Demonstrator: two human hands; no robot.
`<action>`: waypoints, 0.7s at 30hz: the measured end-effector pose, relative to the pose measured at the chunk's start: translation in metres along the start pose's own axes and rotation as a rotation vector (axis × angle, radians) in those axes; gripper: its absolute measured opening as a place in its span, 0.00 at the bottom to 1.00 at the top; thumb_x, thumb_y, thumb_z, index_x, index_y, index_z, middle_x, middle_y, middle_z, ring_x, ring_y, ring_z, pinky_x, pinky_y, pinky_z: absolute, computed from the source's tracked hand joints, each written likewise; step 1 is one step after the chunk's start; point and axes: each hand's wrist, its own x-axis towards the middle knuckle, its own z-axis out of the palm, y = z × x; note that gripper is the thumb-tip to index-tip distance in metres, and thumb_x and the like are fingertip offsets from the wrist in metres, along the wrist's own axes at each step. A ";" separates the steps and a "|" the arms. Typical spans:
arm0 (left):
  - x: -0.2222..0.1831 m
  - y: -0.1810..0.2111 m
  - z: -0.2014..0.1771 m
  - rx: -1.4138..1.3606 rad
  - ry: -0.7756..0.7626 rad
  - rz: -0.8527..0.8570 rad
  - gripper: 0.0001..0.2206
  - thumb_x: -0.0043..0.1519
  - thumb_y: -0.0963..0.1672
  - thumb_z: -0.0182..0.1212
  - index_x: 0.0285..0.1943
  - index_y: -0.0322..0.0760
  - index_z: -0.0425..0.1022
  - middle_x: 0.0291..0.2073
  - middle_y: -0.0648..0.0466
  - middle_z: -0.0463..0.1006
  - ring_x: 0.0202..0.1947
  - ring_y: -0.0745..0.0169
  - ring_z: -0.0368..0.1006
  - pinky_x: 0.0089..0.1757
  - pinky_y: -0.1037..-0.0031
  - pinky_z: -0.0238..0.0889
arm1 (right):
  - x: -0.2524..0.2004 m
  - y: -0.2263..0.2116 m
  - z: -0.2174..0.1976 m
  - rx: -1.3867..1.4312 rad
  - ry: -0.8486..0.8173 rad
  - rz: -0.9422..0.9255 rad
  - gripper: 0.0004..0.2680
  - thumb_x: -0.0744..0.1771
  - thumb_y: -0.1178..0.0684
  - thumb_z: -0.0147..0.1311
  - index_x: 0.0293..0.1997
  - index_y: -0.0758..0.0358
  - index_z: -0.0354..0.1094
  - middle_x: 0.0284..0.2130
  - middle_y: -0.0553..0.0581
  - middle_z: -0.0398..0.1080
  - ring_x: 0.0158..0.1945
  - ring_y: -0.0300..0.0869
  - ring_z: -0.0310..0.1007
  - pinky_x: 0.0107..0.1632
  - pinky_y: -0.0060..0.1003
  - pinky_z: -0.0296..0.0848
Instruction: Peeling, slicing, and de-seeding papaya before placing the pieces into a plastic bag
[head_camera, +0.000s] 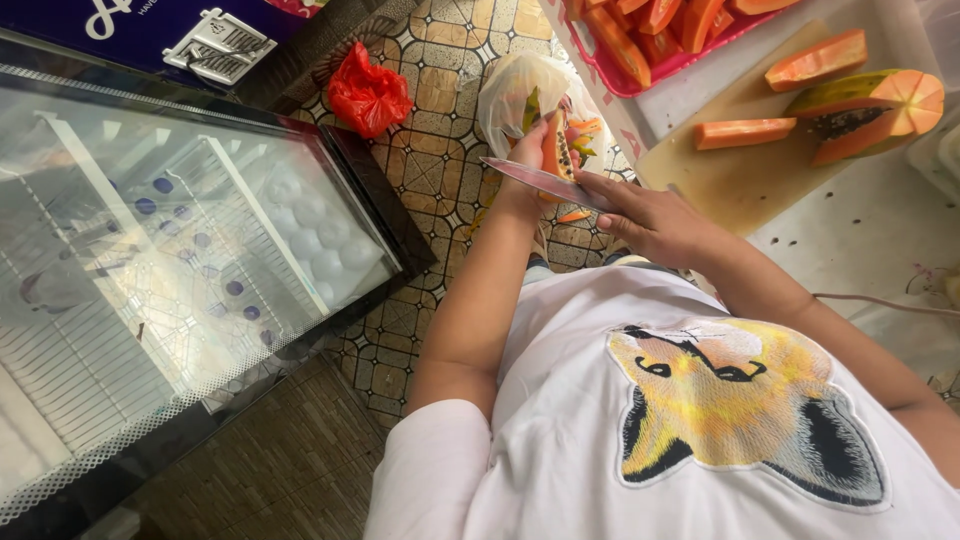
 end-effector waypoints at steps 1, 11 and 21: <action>-0.014 0.004 0.007 -0.001 0.001 -0.003 0.12 0.71 0.54 0.41 0.57 0.67 0.70 0.43 0.48 0.85 0.27 0.44 0.79 0.32 0.63 0.75 | -0.002 -0.001 0.001 0.001 -0.001 0.003 0.25 0.69 0.35 0.36 0.78 0.36 0.44 0.55 0.74 0.68 0.52 0.80 0.67 0.57 0.73 0.62; -0.065 0.019 0.038 -0.079 -0.052 0.146 0.14 0.70 0.50 0.49 0.60 0.49 0.75 0.34 0.48 0.78 0.25 0.58 0.70 0.29 0.69 0.67 | 0.012 0.005 0.005 -0.174 -0.059 0.139 0.26 0.66 0.31 0.34 0.76 0.25 0.40 0.68 0.49 0.62 0.63 0.56 0.66 0.57 0.46 0.61; -0.032 0.004 0.018 -0.070 0.016 0.158 0.14 0.70 0.47 0.47 0.58 0.45 0.77 0.34 0.46 0.81 0.38 0.48 0.77 0.40 0.59 0.71 | 0.020 0.005 0.005 -0.176 0.004 0.148 0.24 0.68 0.33 0.36 0.76 0.25 0.43 0.62 0.52 0.66 0.58 0.54 0.69 0.53 0.47 0.63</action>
